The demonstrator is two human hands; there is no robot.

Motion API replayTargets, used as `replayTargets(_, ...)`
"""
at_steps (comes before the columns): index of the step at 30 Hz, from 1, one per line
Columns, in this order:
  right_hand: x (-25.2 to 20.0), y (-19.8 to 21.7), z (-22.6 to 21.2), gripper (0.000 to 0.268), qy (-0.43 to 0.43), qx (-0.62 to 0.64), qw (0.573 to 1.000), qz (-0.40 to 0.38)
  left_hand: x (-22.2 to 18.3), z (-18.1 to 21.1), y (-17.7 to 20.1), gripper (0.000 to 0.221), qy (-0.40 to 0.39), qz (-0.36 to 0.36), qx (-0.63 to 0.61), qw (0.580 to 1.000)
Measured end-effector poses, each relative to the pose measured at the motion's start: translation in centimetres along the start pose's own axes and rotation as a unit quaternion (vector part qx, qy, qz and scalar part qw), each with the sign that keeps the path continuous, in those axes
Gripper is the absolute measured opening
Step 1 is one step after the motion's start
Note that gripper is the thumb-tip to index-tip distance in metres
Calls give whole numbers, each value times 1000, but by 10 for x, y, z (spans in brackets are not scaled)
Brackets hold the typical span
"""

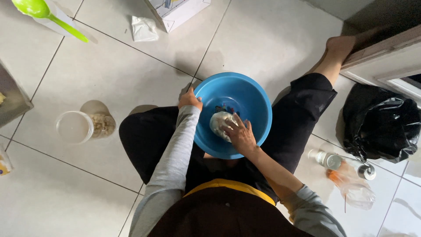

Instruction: Kneading a ball of dough in a blue plastic bowl on the floor.

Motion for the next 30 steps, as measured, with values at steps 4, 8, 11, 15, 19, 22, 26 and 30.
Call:
replayTargets(4, -22, -9, 10, 17, 51, 49, 994, 82, -5, 9, 13, 60, -4, -19, 19, 1000)
replayTargets(8, -16, -21, 2, 28, 66, -22, 986, 153, 4, 18, 18, 59, -25, -29, 26, 999)
replayTargets(11, 9, -25, -10, 21, 78, 16, 987, 139, 13, 26, 7, 58, -11, -24, 4, 1000)
replayTargets(15, 53, -147, 6, 16, -2, -23, 1000, -4, 6, 24, 6, 56, -33, 4, 27, 999)
replayTargets(19, 92, -193, 15, 44, 39, -83, 991, 99, 1, 30, 15, 52, -45, 16, 32, 998)
replayTargets(22, 129, -226, 33, 59, 6, -96, 995, -6, -3, 32, 19, 50, -45, 25, 34, 998)
replayTargets(26, 141, -138, 23, 66, -71, 61, 983, 157, -6, 28, 19, 53, -47, 17, 28, 998)
replayTargets(30, 141, -159, 29, 57, -35, -17, 925, 377, 5, 23, 8, 52, -50, 23, 34, 998)
Point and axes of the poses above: each hand's wrist, its own x-axis towards the middle knuckle, its own y-axis out of the back of the hand, z = x × y, the point moved 5 cm from there along x, towards the middle knuckle, and after that the axes turned 9 degrees about -y, right-handed, at the moved point
